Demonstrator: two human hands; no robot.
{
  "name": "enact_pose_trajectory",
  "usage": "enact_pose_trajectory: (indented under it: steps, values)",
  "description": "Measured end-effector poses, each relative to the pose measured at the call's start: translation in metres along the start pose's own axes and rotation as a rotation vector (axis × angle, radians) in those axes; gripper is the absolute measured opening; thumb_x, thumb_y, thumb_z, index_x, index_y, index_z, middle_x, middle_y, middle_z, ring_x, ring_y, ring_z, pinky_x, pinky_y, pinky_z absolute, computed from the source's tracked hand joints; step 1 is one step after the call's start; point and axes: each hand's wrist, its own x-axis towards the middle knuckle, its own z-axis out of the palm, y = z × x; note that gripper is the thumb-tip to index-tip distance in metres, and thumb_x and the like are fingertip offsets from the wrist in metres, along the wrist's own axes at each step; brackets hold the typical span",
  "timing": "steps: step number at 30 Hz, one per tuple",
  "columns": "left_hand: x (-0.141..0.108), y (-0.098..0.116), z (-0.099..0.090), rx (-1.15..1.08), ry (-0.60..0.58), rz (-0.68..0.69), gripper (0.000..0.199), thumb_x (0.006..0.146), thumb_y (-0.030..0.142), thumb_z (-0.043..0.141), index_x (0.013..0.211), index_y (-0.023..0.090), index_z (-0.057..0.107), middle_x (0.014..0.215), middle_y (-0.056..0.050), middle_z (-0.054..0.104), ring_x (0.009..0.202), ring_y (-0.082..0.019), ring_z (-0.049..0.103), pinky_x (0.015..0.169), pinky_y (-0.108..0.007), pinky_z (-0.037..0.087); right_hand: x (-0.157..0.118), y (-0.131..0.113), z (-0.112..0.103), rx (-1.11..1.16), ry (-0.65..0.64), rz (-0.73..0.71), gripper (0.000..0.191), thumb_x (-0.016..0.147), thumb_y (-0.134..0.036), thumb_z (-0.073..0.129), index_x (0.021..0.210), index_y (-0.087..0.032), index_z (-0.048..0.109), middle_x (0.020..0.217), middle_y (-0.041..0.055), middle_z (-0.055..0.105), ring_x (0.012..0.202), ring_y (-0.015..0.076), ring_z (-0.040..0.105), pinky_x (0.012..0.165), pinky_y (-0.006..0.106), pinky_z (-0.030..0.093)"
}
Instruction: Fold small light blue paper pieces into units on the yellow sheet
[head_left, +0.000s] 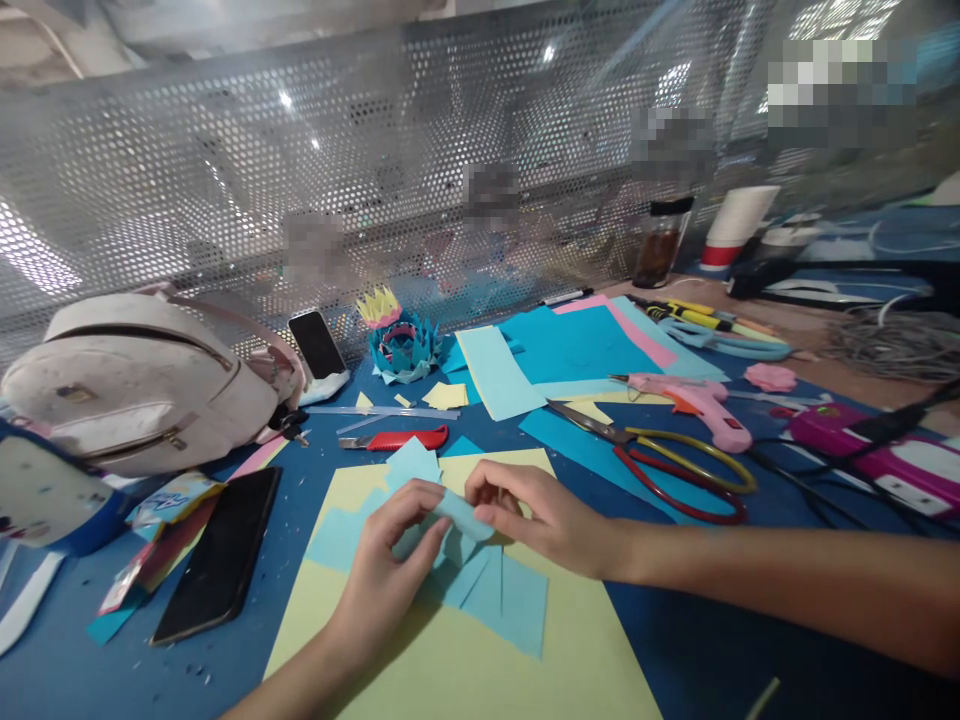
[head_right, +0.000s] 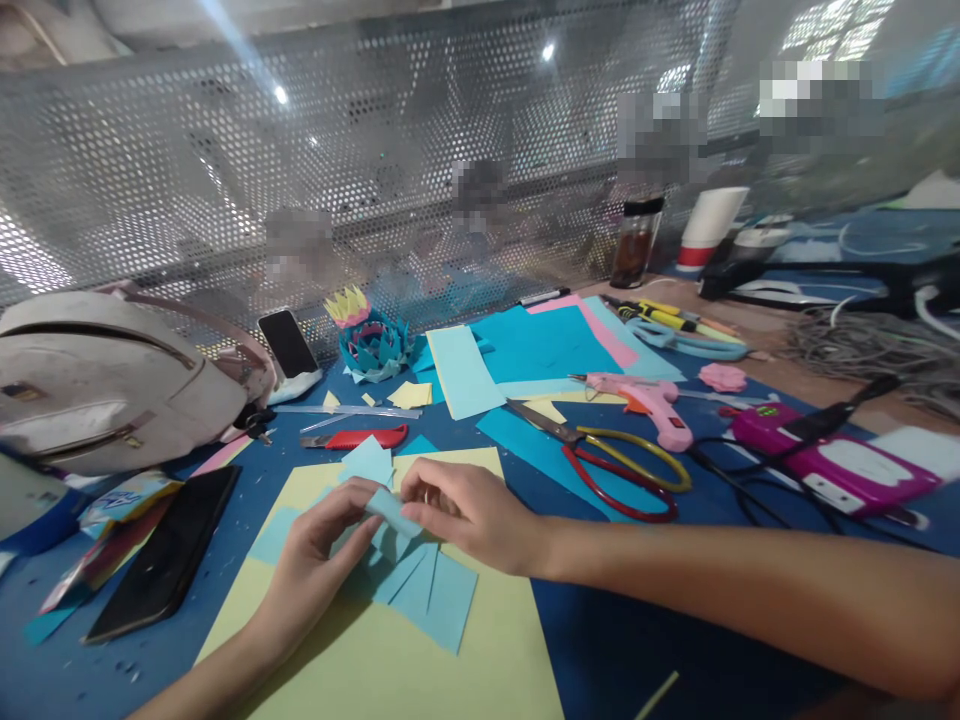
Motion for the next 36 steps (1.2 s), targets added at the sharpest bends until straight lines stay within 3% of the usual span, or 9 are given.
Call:
enact_pose_trajectory:
  steps: [9, 14, 23, 28, 33, 36]
  values:
    - [-0.0027, -0.0047, 0.0008, 0.07, 0.007, 0.02, 0.007, 0.094, 0.021, 0.055, 0.095, 0.023, 0.061, 0.102, -0.004, 0.059, 0.1, -0.02, 0.056, 0.084, -0.029, 0.044, 0.0036, 0.0063, -0.0005, 0.127, -0.103, 0.115, 0.038, 0.093, -0.053, 0.056, 0.09, -0.015, 0.062, 0.074, -0.0006, 0.056, 0.062, 0.011, 0.049, 0.056, 0.022, 0.037]
    - [-0.0005, -0.0063, 0.003, -0.087, 0.072, -0.146, 0.039, 0.086, 0.019, 0.064, 0.121, 0.028, 0.05, 0.104, -0.002, 0.059, 0.097, -0.018, 0.06, 0.078, -0.026, 0.047, 0.006, 0.0016, -0.0008, 0.196, -0.012, 0.162, 0.03, 0.09, -0.045, 0.063, 0.085, -0.015, 0.062, 0.076, 0.0, 0.058, 0.067, 0.0122, 0.053, 0.06, 0.022, 0.04]
    - [-0.0003, -0.0016, 0.0033, -0.177, -0.064, -0.207, 0.019, 0.077, 0.023, 0.074, 0.088, 0.019, 0.059, 0.084, 0.001, 0.061, 0.079, -0.015, 0.056, 0.068, -0.023, 0.04, 0.005, 0.0069, 0.001, 0.118, -0.018, 0.197, 0.027, 0.076, -0.037, 0.078, 0.082, -0.015, 0.063, 0.072, -0.0024, 0.059, 0.059, 0.0089, 0.046, 0.052, 0.019, 0.036]
    - [0.002, -0.0046, 0.0016, -0.185, -0.004, -0.222, 0.014, 0.078, 0.024, 0.072, 0.078, 0.018, 0.059, 0.076, 0.001, 0.06, 0.072, -0.014, 0.054, 0.063, -0.022, 0.04, 0.0042, 0.0059, 0.0024, 0.094, -0.066, 0.15, 0.037, 0.069, -0.043, 0.083, 0.081, -0.016, 0.062, 0.068, -0.0028, 0.058, 0.059, 0.0095, 0.048, 0.053, 0.019, 0.036]
    - [0.0044, -0.0073, 0.0015, -0.232, 0.084, -0.221, 0.017, 0.077, 0.024, 0.074, 0.086, 0.019, 0.061, 0.074, 0.002, 0.058, 0.067, -0.012, 0.053, 0.059, -0.02, 0.041, 0.0032, 0.0033, 0.0016, 0.089, -0.106, 0.092, 0.035, 0.092, -0.049, 0.057, 0.089, -0.015, 0.062, 0.073, -0.0003, 0.056, 0.063, 0.0106, 0.046, 0.056, 0.021, 0.037]
    - [0.0046, -0.0086, 0.0024, -0.278, 0.123, -0.222, 0.02, 0.076, 0.025, 0.075, 0.09, 0.018, 0.063, 0.075, 0.001, 0.061, 0.067, -0.012, 0.055, 0.06, -0.02, 0.043, 0.0035, 0.0038, 0.0012, 0.081, -0.104, 0.114, 0.031, 0.094, -0.044, 0.055, 0.089, -0.015, 0.061, 0.072, -0.0007, 0.054, 0.062, 0.0105, 0.045, 0.055, 0.021, 0.035]
